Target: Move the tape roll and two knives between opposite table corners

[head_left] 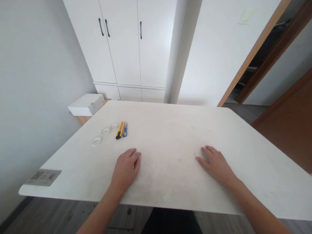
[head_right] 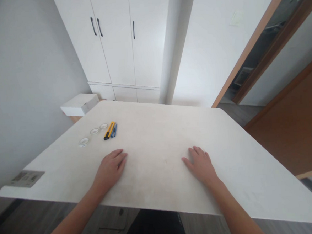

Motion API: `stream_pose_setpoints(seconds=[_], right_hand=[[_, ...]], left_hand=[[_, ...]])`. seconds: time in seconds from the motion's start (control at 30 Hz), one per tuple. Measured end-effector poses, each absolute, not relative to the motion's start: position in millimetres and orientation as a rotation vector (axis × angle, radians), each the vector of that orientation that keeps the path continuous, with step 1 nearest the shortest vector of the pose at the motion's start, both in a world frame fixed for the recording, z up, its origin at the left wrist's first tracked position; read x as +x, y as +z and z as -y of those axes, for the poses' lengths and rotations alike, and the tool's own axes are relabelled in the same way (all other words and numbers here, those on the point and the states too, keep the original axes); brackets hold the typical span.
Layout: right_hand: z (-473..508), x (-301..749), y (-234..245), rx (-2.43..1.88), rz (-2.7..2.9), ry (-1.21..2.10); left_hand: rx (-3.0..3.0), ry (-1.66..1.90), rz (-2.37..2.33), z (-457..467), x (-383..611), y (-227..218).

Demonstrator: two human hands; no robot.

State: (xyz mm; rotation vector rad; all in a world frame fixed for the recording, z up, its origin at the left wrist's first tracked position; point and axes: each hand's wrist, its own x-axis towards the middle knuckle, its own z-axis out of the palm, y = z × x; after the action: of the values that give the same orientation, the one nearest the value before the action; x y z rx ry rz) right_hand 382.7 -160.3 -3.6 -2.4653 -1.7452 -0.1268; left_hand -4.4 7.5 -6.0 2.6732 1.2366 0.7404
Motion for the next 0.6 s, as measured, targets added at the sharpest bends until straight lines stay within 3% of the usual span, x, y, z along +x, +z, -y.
stream_pose_setpoints(seconds=[0.4, 0.6], right_hand=[[-78, 112, 77, -1.479, 2.424, 0.361], [-156, 13, 70, -1.447, 2.71, 0.354]], left_hand=[[2.562, 0.738, -1.189, -3, -4, 8], [2.455, 0.833, -1.153, -4, -6, 10]])
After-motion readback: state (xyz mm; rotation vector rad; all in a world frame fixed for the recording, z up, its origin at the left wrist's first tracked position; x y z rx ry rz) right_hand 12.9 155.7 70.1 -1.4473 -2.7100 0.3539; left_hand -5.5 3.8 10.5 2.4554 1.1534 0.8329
